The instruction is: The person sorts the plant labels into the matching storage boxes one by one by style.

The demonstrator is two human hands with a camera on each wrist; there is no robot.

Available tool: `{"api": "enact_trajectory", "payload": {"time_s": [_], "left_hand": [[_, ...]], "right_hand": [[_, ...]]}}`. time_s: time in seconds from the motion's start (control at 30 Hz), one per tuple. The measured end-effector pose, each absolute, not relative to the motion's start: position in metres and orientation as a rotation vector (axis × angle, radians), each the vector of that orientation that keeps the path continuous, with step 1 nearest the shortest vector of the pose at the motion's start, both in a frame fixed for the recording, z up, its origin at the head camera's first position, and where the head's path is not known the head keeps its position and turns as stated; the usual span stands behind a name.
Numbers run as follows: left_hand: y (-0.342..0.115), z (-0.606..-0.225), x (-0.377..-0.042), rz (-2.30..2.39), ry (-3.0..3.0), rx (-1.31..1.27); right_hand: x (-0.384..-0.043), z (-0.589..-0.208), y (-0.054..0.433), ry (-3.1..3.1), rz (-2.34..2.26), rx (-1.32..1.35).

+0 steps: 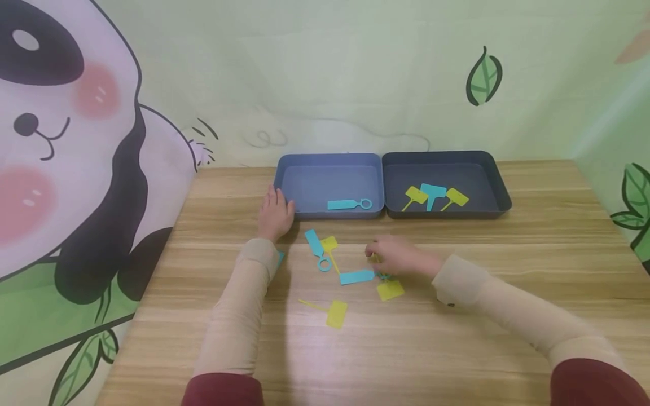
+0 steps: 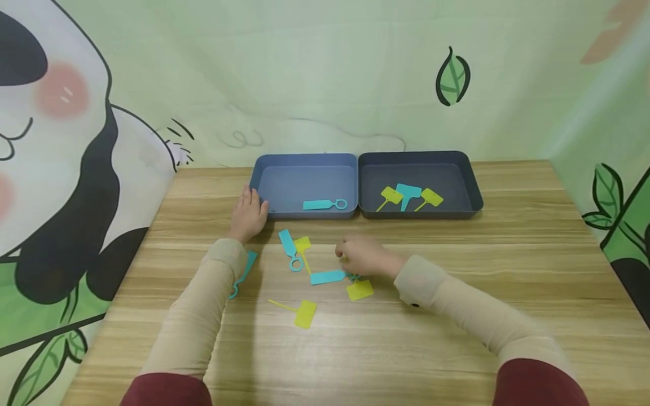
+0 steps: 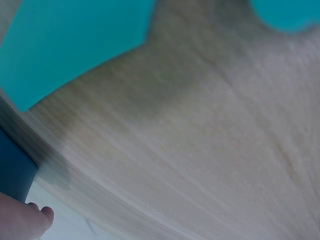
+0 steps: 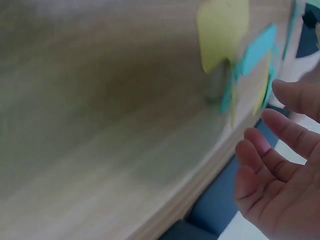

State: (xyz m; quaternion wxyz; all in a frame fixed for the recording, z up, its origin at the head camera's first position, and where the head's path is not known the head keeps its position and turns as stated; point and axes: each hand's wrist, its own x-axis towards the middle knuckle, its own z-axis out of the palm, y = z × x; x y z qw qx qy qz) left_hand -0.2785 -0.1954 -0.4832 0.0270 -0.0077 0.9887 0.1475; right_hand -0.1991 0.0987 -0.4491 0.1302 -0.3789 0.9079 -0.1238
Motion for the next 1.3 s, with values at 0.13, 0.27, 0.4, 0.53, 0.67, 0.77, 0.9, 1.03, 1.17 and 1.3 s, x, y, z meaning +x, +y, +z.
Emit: {"api": "enact_trajectory", "payload": {"time_s": [0.13, 0.27, 0.4, 0.53, 0.67, 0.77, 0.9, 1.03, 1.17, 1.3], "left_hand": [[-0.195, -0.482, -0.278, 0.462, 3.053, -0.028], [-0.195, -0.482, -0.277, 0.462, 3.055, -0.033], [-0.195, -0.482, -0.277, 0.460, 3.059, -0.032], [-0.195, -0.481, -0.276, 0.464, 3.058, -0.033], [-0.195, -0.482, -0.276, 0.462, 3.057, -0.032], [-0.195, -0.483, -0.276, 0.454, 3.056, -0.027], [-0.195, -0.484, -0.277, 0.447, 3.060, -0.024], [-0.194, -0.484, -0.277, 0.455, 3.057, -0.023], [-0.194, -0.485, -0.277, 0.474, 3.056, -0.027], [-0.195, -0.486, -0.279, 0.457, 3.060, -0.031]], "right_hand": [[-0.193, -0.456, 0.093, 2.669, -0.287, -1.194], [-0.189, -0.459, 0.088, 2.660, -0.201, -1.232], [-0.186, -0.459, 0.084, 2.634, -0.144, -1.215], [-0.185, -0.459, 0.081, 2.634, -0.157, -1.154], [-0.186, -0.459, 0.079, 2.636, -0.181, -1.110], [-0.188, -0.459, 0.078, 2.625, -0.207, -1.077], [-0.191, -0.459, 0.076, 2.596, -0.244, -1.016], [-0.193, -0.459, 0.075, 2.565, -0.274, -0.955], [-0.195, -0.459, 0.077, 2.545, -0.295, -0.910], [-0.196, -0.461, 0.078, 2.542, -0.307, -0.879]]}}
